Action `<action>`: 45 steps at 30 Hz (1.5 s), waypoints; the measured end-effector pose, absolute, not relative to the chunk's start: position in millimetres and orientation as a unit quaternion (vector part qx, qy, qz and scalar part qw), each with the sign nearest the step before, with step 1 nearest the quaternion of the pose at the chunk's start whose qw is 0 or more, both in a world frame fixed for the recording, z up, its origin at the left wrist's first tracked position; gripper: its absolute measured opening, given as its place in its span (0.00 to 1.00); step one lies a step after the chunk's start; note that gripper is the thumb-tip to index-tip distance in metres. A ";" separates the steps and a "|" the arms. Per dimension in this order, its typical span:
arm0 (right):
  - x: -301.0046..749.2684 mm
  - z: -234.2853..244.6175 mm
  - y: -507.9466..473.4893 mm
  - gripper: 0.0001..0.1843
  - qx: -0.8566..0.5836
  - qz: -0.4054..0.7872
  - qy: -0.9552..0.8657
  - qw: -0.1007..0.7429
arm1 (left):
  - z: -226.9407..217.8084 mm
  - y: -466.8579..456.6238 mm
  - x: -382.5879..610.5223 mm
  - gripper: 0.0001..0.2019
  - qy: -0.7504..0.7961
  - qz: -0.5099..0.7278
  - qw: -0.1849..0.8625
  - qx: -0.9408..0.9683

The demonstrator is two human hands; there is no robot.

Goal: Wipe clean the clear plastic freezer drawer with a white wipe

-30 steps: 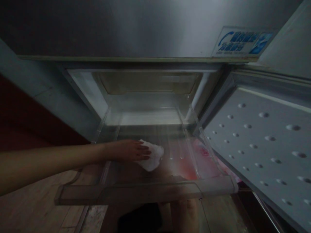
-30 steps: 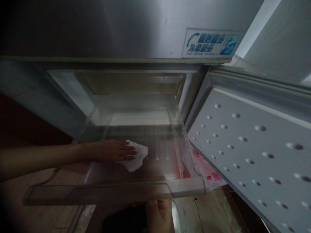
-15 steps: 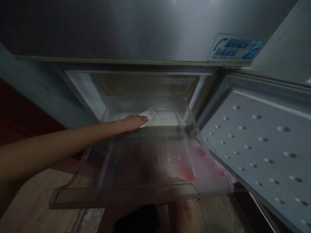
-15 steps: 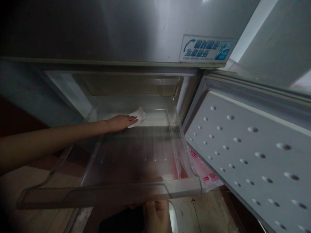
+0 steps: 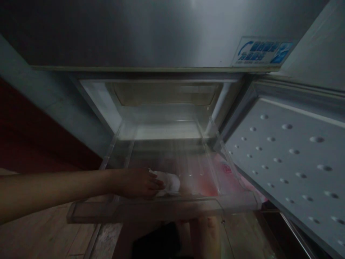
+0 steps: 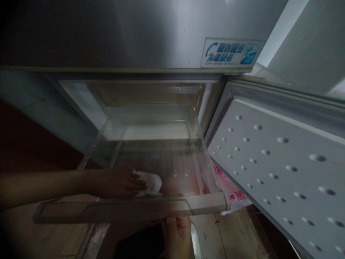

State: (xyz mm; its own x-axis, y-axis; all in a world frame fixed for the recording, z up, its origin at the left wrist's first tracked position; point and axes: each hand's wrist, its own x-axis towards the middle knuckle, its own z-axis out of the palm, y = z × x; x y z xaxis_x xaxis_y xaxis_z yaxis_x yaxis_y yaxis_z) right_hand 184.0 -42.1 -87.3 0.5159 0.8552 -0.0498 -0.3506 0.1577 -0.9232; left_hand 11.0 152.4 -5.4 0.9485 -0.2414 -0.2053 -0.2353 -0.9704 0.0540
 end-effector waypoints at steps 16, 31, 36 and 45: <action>181.1 -65.6 -43.3 0.19 -0.500 0.483 -0.189 0.694 | -7.7 273.5 71.0 0.23 0.188 -0.086 -0.052 0.977; 184.6 -77.9 -39.8 0.12 -0.471 0.480 -0.201 0.712 | -18.9 192.0 55.6 0.24 0.062 -0.132 0.005 0.989; 182.7 -70.7 -37.1 0.10 -0.434 0.463 -0.201 0.746 | -12.1 155.7 42.6 0.21 -0.089 -0.128 0.147 0.977; 174.6 -60.1 -42.1 0.18 -0.456 0.485 -0.136 0.734 | -0.9 173.8 51.3 0.22 -0.039 -0.140 0.075 0.986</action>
State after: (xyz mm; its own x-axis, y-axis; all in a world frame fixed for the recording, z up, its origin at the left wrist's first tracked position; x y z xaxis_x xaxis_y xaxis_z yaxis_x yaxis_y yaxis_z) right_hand 174.6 -42.1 -60.1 0.4914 0.8366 -0.2421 -0.5880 0.1136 -0.8008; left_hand 51.3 173.8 -0.9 0.9575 -0.0989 -0.2710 -0.0567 -0.9856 0.1594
